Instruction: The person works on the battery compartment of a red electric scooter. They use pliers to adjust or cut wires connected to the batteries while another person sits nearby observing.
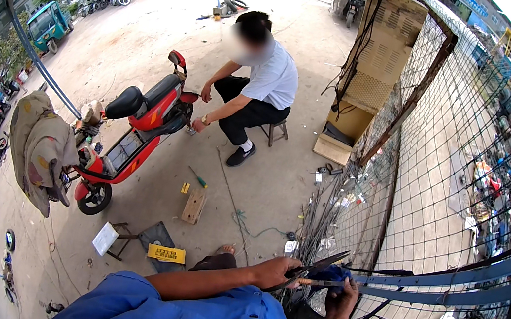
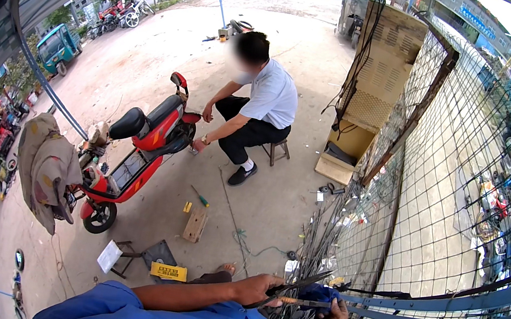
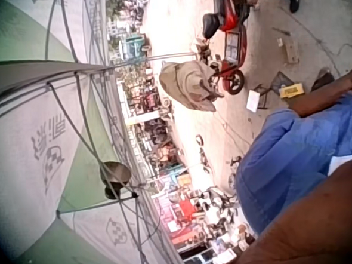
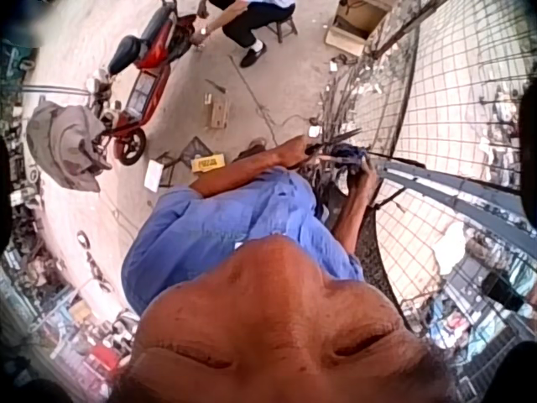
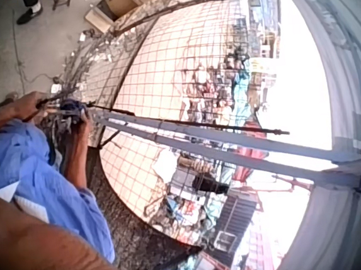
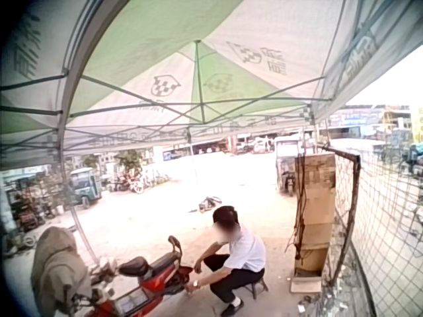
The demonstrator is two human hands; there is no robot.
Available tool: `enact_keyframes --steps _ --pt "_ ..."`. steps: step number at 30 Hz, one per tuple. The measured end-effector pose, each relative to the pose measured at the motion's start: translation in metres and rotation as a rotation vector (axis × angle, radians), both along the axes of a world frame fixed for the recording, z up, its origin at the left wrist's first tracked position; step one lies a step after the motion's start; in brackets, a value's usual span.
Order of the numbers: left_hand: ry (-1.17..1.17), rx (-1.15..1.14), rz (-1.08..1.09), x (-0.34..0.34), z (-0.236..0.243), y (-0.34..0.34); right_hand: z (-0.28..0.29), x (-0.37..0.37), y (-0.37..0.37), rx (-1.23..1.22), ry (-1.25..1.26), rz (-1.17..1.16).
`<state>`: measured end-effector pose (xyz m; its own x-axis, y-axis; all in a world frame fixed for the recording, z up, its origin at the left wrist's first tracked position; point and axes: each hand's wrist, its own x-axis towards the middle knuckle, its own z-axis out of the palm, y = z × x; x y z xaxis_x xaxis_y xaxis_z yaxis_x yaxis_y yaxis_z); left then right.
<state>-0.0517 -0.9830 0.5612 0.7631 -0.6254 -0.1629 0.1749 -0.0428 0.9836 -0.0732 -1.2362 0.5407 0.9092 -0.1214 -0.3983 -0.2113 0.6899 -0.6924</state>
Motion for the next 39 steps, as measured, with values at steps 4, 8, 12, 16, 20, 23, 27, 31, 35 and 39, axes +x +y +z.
enact_keyframes --steps 4,8,12,16,20,23,27,31,35,39 --pt "0.016 0.008 -0.053 0.001 -0.002 0.0 -0.001 0.0 0.0 0.032 0.049 -0.027" --pt "0.013 0.019 -0.037 0.002 0.006 -0.002 -0.025 -0.003 -0.003 -0.232 0.071 -0.064" --pt "0.077 -0.033 0.041 0.004 0.004 -0.001 -0.053 -0.018 -0.014 -0.611 0.188 0.014" --pt "0.057 -0.017 0.033 0.008 0.01 0.004 -0.102 -0.038 -0.046 -0.87 0.258 0.099" --pt "0.105 -0.016 0.053 0.011 0.029 0.005 -0.137 -0.058 -0.059 -1.69 0.081 -0.035" --pt "0.11 -0.022 0.095 0.012 0.02 0.004 -0.131 -0.055 -0.056 -1.556 0.073 0.067" --pt "0.134 -0.035 0.116 0.013 0.032 0.002 -0.116 -0.041 -0.034 -1.003 0.141 0.196" --pt "0.124 -0.047 0.136 0.015 0.033 0.001 -0.089 -0.03 -0.004 -0.852 0.113 0.22" --pt "0.157 -0.044 0.146 0.014 0.035 0.001 -0.054 -0.018 0.021 -0.792 0.123 0.258" --pt "0.034 -0.03 0.226 0.011 0.013 0.0 -0.034 -0.013 0.04 -0.617 0.165 0.302"
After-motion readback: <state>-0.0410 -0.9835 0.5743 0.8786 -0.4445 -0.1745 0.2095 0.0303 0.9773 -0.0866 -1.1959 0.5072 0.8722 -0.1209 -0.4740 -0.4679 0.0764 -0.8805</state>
